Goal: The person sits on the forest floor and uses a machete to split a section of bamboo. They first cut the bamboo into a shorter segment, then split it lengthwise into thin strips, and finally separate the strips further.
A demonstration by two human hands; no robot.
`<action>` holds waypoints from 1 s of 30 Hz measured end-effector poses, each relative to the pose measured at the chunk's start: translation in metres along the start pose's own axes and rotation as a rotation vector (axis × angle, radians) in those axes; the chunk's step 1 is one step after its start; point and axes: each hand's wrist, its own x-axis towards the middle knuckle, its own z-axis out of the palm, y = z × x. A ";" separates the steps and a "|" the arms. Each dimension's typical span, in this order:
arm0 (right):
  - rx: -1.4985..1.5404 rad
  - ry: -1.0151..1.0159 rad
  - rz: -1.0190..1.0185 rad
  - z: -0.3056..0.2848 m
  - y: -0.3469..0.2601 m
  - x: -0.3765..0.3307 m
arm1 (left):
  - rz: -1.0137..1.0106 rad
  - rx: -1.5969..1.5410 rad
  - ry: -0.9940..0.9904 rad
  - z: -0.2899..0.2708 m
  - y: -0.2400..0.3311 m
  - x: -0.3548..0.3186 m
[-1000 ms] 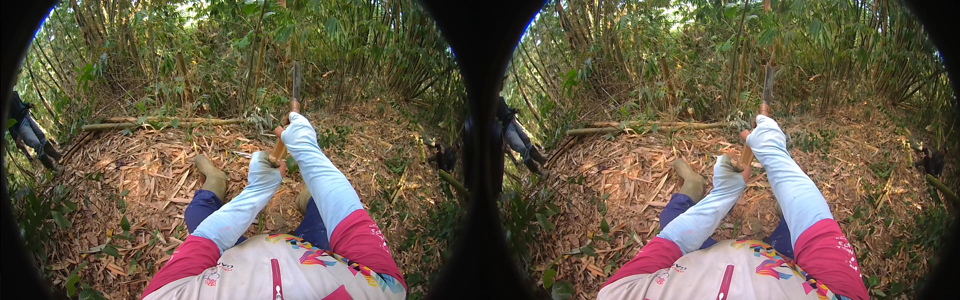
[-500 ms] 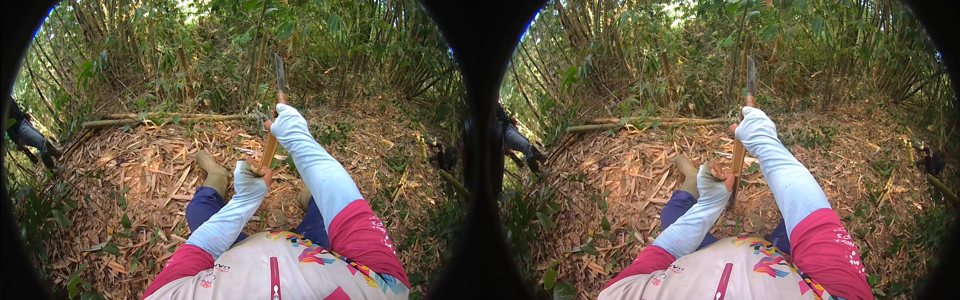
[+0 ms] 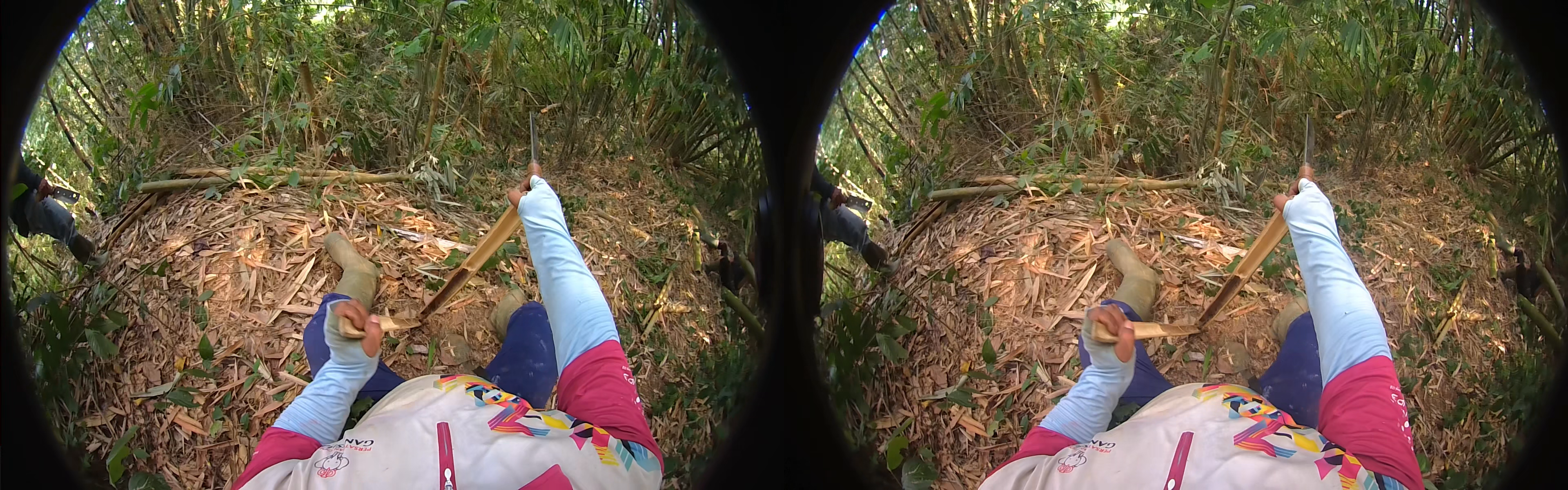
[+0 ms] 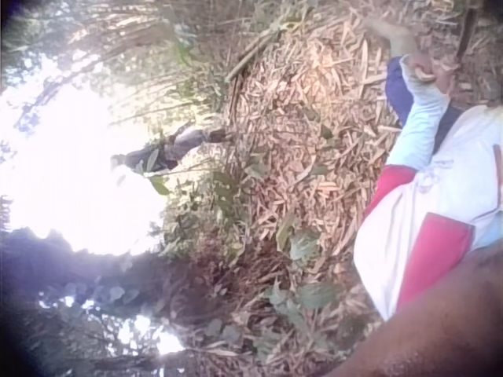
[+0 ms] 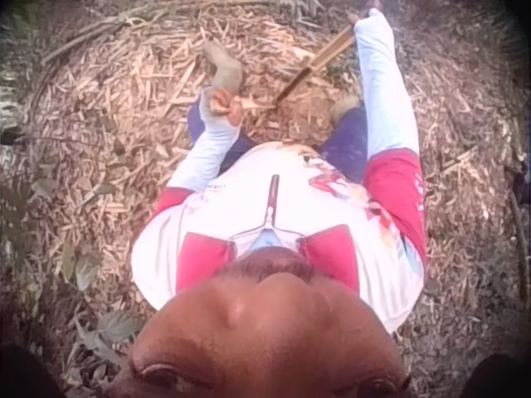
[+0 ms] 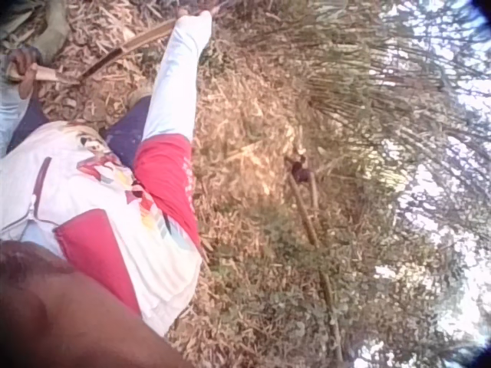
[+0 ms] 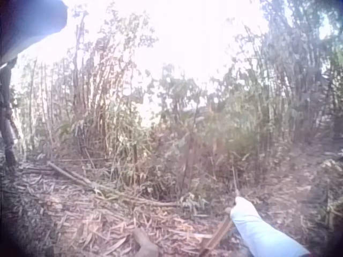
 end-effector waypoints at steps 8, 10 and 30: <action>-0.015 0.130 0.140 -0.038 0.092 -0.034 | -0.214 -0.204 0.529 -0.092 -0.040 0.018; -0.010 0.199 0.163 -0.059 0.151 -0.044 | -0.310 -0.330 0.658 -0.098 -0.039 0.025; -0.024 0.418 0.558 -0.099 0.296 -0.131 | -0.347 -0.153 1.090 -0.122 -0.044 0.028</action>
